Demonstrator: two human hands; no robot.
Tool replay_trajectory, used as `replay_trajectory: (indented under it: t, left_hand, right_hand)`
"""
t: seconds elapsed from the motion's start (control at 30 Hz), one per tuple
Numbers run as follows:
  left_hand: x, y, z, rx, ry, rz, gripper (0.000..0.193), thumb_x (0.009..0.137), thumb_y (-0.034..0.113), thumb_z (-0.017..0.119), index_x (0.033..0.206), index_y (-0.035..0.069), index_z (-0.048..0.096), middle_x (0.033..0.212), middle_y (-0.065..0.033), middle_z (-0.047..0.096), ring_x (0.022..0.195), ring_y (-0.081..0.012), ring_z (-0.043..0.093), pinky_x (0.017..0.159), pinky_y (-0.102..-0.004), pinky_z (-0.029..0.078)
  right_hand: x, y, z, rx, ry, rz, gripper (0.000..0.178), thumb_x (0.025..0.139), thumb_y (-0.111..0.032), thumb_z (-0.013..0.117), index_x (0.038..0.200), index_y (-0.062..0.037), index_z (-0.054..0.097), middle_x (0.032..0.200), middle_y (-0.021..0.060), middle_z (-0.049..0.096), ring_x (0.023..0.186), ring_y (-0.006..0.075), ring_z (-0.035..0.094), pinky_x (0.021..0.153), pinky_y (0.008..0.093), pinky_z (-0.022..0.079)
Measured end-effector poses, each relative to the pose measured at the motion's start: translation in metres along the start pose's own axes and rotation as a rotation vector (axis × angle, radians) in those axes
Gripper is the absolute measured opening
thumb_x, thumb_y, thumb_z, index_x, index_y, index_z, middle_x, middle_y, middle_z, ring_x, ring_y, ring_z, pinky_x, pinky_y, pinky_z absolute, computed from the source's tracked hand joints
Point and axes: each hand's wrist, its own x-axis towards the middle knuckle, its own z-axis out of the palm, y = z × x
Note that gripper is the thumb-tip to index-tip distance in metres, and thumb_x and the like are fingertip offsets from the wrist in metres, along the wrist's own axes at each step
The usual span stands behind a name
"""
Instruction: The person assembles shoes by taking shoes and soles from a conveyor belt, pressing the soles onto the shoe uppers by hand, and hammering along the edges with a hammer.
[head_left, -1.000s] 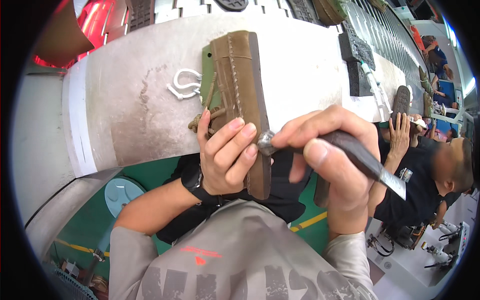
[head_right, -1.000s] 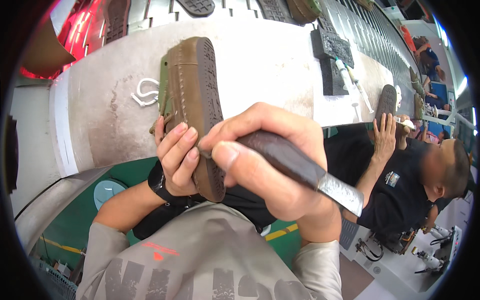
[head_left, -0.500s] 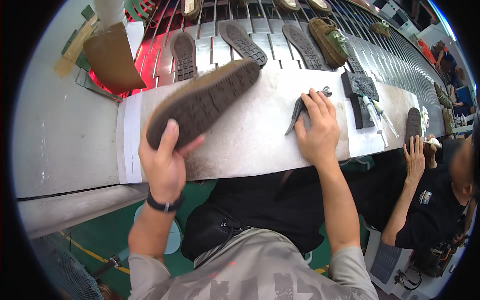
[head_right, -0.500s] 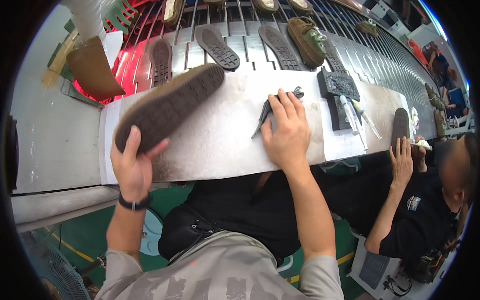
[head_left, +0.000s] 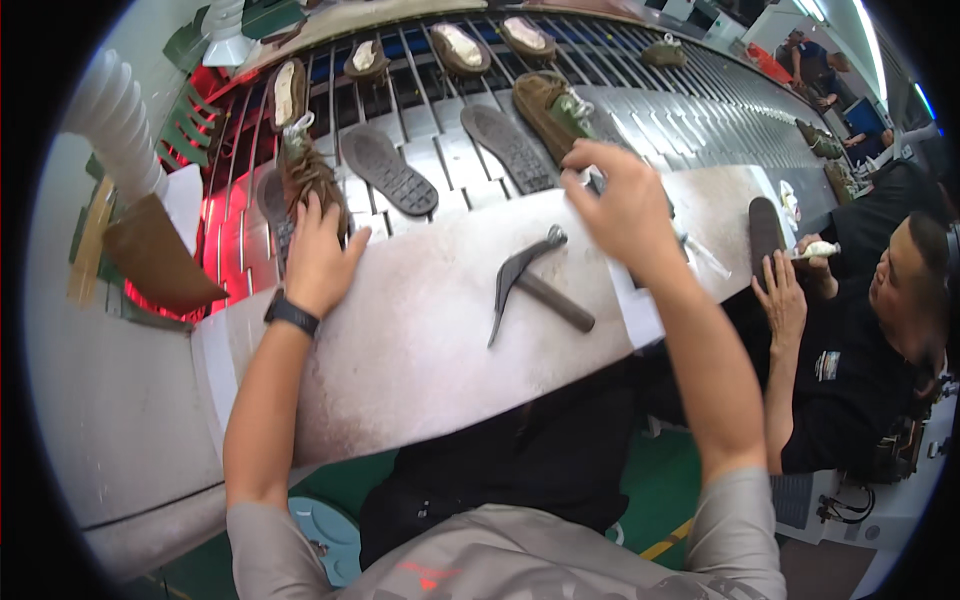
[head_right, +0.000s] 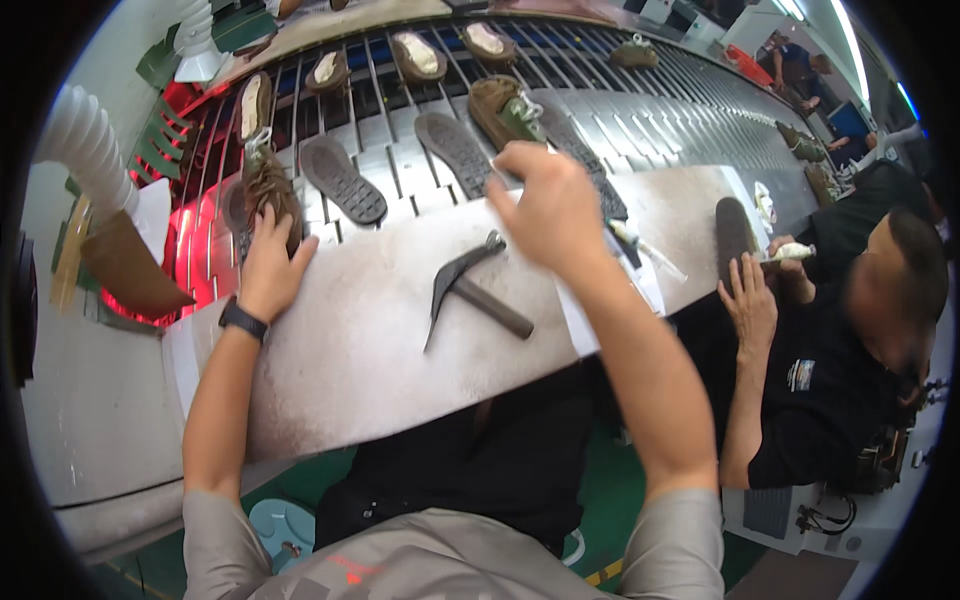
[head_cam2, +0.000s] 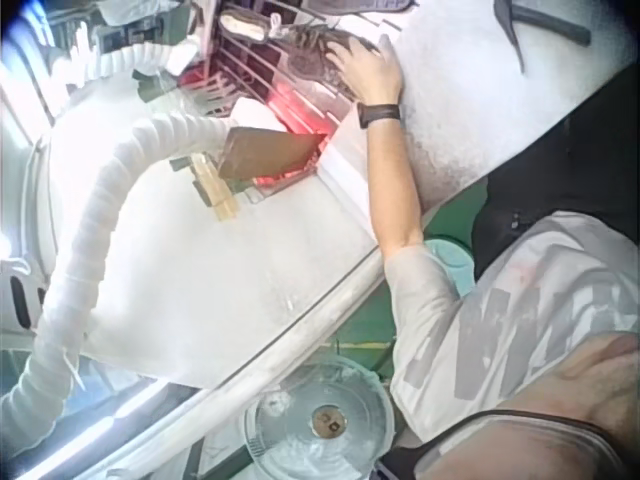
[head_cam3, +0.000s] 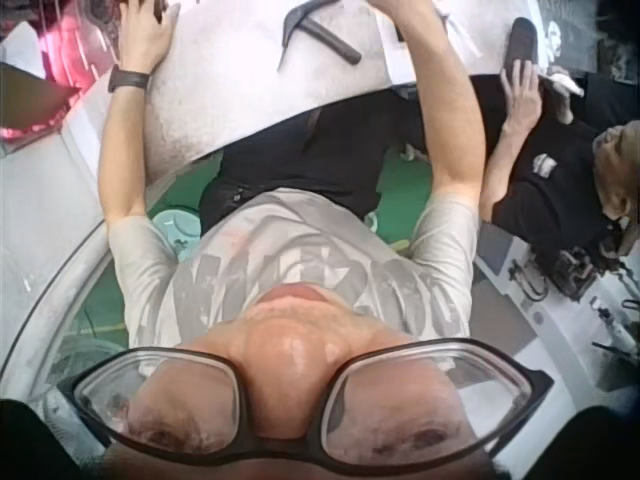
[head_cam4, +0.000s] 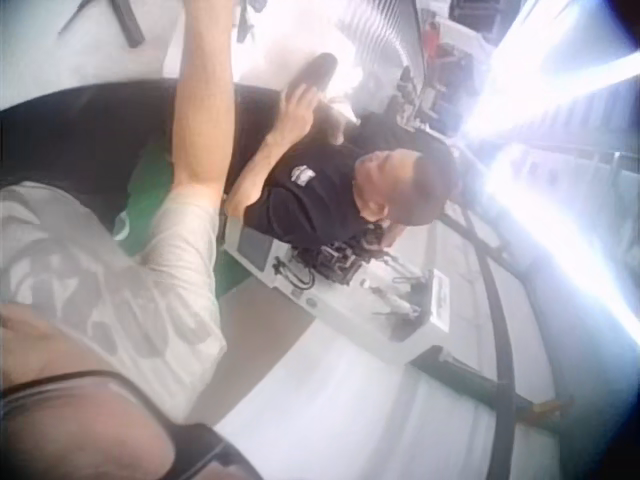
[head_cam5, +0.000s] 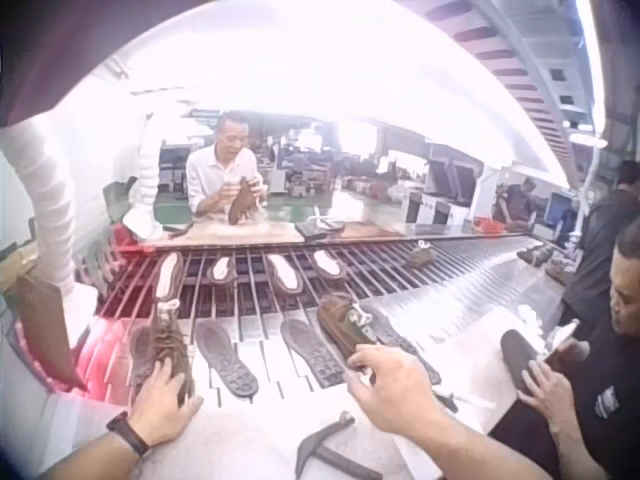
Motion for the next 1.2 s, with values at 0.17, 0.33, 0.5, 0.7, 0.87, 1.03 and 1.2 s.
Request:
replay_trajectory:
  t: [0.17, 0.33, 0.5, 0.7, 0.87, 1.03, 1.2]
  left_hand:
    - [-0.046, 0.061, -0.01, -0.385, -0.026, 0.374, 0.058, 0.089, 0.023, 0.084, 0.138, -0.002, 0.063, 0.158, -0.0279, 0.051, 0.149, -0.0467, 0.046, 0.125, -0.0539, 0.035]
    - [-0.059, 0.062, -0.028, -0.568, -0.024, 0.45, 0.048, 0.08, 0.015, 0.088, 0.122, -0.001, 0.072, 0.13, -0.0208, 0.07, 0.121, -0.0385, 0.064, 0.105, -0.0463, 0.052]
    - [-0.06, 0.056, -0.033, -0.646, -0.065, 0.287, 0.034, 0.082, 0.014, 0.087, 0.112, 0.002, 0.075, 0.088, -0.0094, 0.072, 0.077, -0.0259, 0.069, 0.07, -0.0362, 0.056]
    - [-0.048, 0.063, -0.027, -0.652, -0.221, 0.221, 0.034, 0.08, 0.014, 0.088, 0.11, 0.004, 0.075, 0.076, -0.0049, 0.065, 0.06, -0.0222, 0.063, 0.057, -0.0334, 0.051]
    - [-0.037, 0.057, -0.02, -0.598, -0.24, 0.3, 0.038, 0.075, 0.012, 0.088, 0.11, 0.004, 0.076, 0.076, -0.0052, 0.067, 0.059, -0.0196, 0.064, 0.054, -0.0322, 0.049]
    - [-0.043, 0.046, -0.034, -0.51, -0.26, 0.218, 0.043, 0.074, 0.023, 0.092, 0.111, 0.006, 0.076, 0.077, -0.0024, 0.069, 0.062, -0.0218, 0.066, 0.056, -0.0323, 0.05]
    - [-0.036, 0.041, -0.027, -0.634, -0.269, 0.295, 0.041, 0.084, 0.032, 0.088, 0.115, 0.008, 0.075, 0.082, -0.0006, 0.069, 0.066, -0.018, 0.066, 0.056, -0.0326, 0.052]
  right_hand:
    - [0.113, 0.167, 0.016, -0.464, -0.383, 0.32, 0.05, 0.085, -0.033, 0.078, 0.123, -0.0012, 0.076, 0.115, 0.0257, 0.077, 0.112, 0.0421, 0.072, 0.101, 0.0475, 0.057]
    - [0.131, 0.231, 0.058, -0.518, -0.75, 0.361, 0.095, 0.073, -0.052, 0.095, 0.139, 0.007, 0.061, 0.135, 0.0293, 0.069, 0.127, 0.0405, 0.067, 0.108, 0.044, 0.054]
    - [0.153, 0.236, 0.066, -0.622, -0.756, 0.439, 0.081, 0.07, -0.046, 0.095, 0.126, 0.0066, 0.072, 0.126, 0.0257, 0.074, 0.117, 0.0394, 0.072, 0.102, 0.0431, 0.059]
    - [0.185, 0.238, 0.019, -0.636, -0.338, 0.624, 0.062, 0.076, -0.047, 0.09, 0.115, 0.0001, 0.079, 0.124, 0.0245, 0.075, 0.116, 0.0378, 0.074, 0.1, 0.0462, 0.059]
    - [0.275, 0.249, 0.061, -0.55, -0.157, 0.495, 0.081, 0.077, -0.051, 0.086, 0.131, 0.0053, 0.067, 0.138, 0.0315, 0.062, 0.128, 0.0437, 0.065, 0.108, 0.0479, 0.054]
    - [0.374, 0.239, 0.182, -0.498, -0.13, 0.252, 0.091, 0.078, -0.056, 0.082, 0.138, 0.0084, 0.057, 0.14, 0.0328, 0.061, 0.134, 0.0446, 0.059, 0.114, 0.0485, 0.05]
    - [0.379, 0.262, 0.193, -0.717, -0.463, 0.28, 0.11, 0.083, -0.059, 0.084, 0.149, 0.0153, 0.036, 0.141, 0.0353, 0.063, 0.129, 0.0479, 0.064, 0.111, 0.049, 0.052]
